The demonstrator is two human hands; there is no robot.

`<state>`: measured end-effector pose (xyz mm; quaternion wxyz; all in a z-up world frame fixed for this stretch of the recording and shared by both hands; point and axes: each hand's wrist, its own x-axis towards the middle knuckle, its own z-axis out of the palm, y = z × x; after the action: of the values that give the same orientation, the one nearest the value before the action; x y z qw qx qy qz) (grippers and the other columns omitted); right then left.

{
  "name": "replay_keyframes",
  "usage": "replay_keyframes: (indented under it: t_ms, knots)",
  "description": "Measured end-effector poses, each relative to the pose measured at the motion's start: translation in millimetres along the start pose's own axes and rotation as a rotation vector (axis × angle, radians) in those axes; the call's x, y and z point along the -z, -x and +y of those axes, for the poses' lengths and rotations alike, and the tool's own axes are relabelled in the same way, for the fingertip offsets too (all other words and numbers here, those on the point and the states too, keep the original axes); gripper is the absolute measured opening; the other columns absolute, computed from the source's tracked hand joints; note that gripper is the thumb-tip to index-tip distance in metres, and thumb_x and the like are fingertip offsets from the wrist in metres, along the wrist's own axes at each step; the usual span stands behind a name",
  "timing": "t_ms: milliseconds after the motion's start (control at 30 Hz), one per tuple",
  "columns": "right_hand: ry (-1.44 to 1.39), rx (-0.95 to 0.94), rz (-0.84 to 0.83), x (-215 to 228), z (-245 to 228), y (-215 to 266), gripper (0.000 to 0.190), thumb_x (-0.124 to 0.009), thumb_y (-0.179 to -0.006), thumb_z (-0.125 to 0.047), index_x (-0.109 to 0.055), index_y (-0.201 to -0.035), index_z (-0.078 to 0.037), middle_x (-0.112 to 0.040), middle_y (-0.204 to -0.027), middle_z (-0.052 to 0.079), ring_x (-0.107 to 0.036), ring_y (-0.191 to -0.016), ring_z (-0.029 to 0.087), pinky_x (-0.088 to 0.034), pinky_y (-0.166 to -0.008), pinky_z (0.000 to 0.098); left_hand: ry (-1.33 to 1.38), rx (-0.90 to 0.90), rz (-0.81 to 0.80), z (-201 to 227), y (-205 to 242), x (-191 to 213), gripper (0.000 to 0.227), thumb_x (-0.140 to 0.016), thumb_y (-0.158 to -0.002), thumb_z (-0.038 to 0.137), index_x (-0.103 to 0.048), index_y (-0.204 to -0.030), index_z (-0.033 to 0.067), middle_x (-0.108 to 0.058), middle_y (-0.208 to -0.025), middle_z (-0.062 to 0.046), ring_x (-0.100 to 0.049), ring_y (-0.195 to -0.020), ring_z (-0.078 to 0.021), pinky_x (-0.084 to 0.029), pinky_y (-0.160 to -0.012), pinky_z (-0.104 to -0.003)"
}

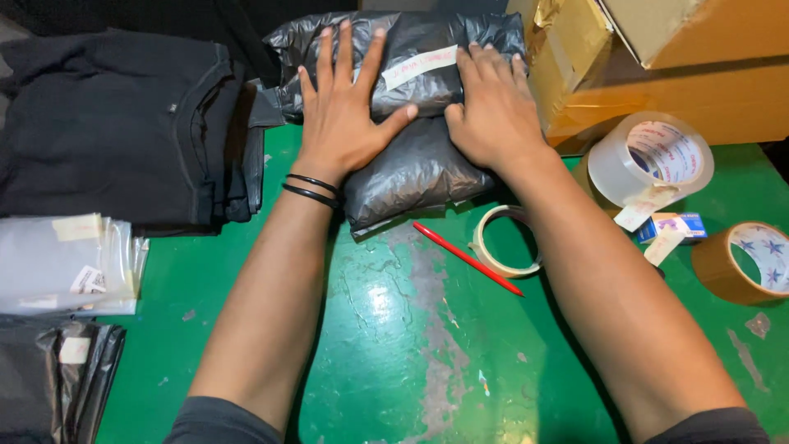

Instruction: The person folds a black plastic shipping bag around a folded black garment on a green table. They use a red pen to cut a piece of clear tape and seal the bag's opening. Finally, they apply a white label to the sealed package.

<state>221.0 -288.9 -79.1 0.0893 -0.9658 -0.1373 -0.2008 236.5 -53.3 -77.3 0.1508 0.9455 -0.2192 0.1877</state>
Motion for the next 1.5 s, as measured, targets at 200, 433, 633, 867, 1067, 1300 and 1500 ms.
replay_keyframes:
  t_ms: [200, 433, 633, 867, 1067, 1300, 1500]
  knots:
    - [0.183, 0.096, 0.055, 26, 0, 0, 0.042, -0.066, -0.079, -0.023, -0.056, -0.115, -0.005, -0.057, -0.112, 0.019, -0.051, -0.107, 0.043, -0.042, -0.100, 0.0558, -0.052, 0.002, 0.112, 13, -2, -1, 0.073, -0.066, -0.096, 0.064, -0.050, -0.154, 0.0247, -0.035, -0.162, -0.012, -0.020, -0.151, -0.0301, -0.026, -0.110, -0.074]
    - [0.033, 0.068, 0.054, 49, -9, 28, 0.058, -0.064, -0.080, -0.010, -0.052, -0.135, 0.003, -0.054, -0.127, 0.023, -0.051, -0.115, 0.045, -0.046, -0.097, 0.0555, -0.113, 0.037, -0.003, 28, 3, 30, 0.084, -0.066, -0.091, 0.061, -0.043, -0.157, 0.0143, -0.028, -0.163, -0.022, -0.012, -0.151, -0.0385, -0.007, -0.112, -0.078]
    - [0.178, 0.222, 0.028, 103, -61, 123, 0.047, -0.067, -0.089, -0.030, -0.062, -0.129, -0.004, -0.062, -0.121, 0.018, -0.056, -0.111, 0.039, -0.048, -0.089, 0.0499, -0.118, 0.007, -0.089, 40, 97, 57, 0.075, -0.057, -0.095, 0.055, -0.047, -0.151, 0.0064, -0.039, -0.158, -0.023, -0.032, -0.147, -0.0407, -0.020, -0.113, -0.072]
    - [0.233, 0.309, -0.025, 63, -77, 190, 0.028, -0.071, -0.083, -0.034, -0.070, -0.107, -0.019, -0.065, -0.111, 0.005, -0.059, -0.115, 0.028, -0.046, -0.097, 0.0447, 0.083, -0.121, -0.474, 45, 223, 97, 0.073, -0.047, -0.103, 0.053, -0.038, -0.158, 0.0053, -0.031, -0.165, -0.025, -0.026, -0.155, -0.0405, -0.022, -0.116, -0.072]
    - [0.424, 0.428, 0.156, 64, -86, 196, 0.023, -0.066, -0.093, -0.037, -0.069, -0.111, -0.023, -0.070, -0.114, -0.003, -0.062, -0.106, 0.025, -0.046, -0.098, 0.0397, 0.090, -0.158, -0.349, 15, 228, 76, 0.073, -0.054, -0.100, 0.056, -0.041, -0.155, 0.0105, -0.034, -0.164, -0.018, -0.030, -0.152, -0.0333, -0.027, -0.116, -0.061]
    - [0.600, 0.559, 0.070, 75, -126, 191, 0.027, -0.060, -0.088, -0.032, -0.064, -0.115, -0.026, -0.069, -0.100, -0.004, -0.066, -0.088, 0.019, -0.047, -0.080, 0.0349, -0.169, 0.158, 0.223, -84, 223, 96, 0.048, -0.079, -0.086, 0.037, -0.070, -0.127, 0.0113, -0.063, -0.133, -0.021, -0.055, -0.124, -0.0395, -0.045, -0.101, -0.053]
    - [0.531, 0.687, 0.043, 48, -187, 168, 0.021, -0.059, -0.087, -0.026, -0.060, -0.108, -0.021, -0.063, -0.088, -0.002, -0.066, -0.078, 0.019, -0.047, -0.073, 0.0343, -0.064, 0.254, 0.378, -125, 217, 83, 0.023, -0.076, -0.078, 0.006, -0.064, -0.097, 0.0133, -0.059, -0.139, -0.014, -0.050, -0.134, -0.0335, -0.034, -0.112, -0.055]
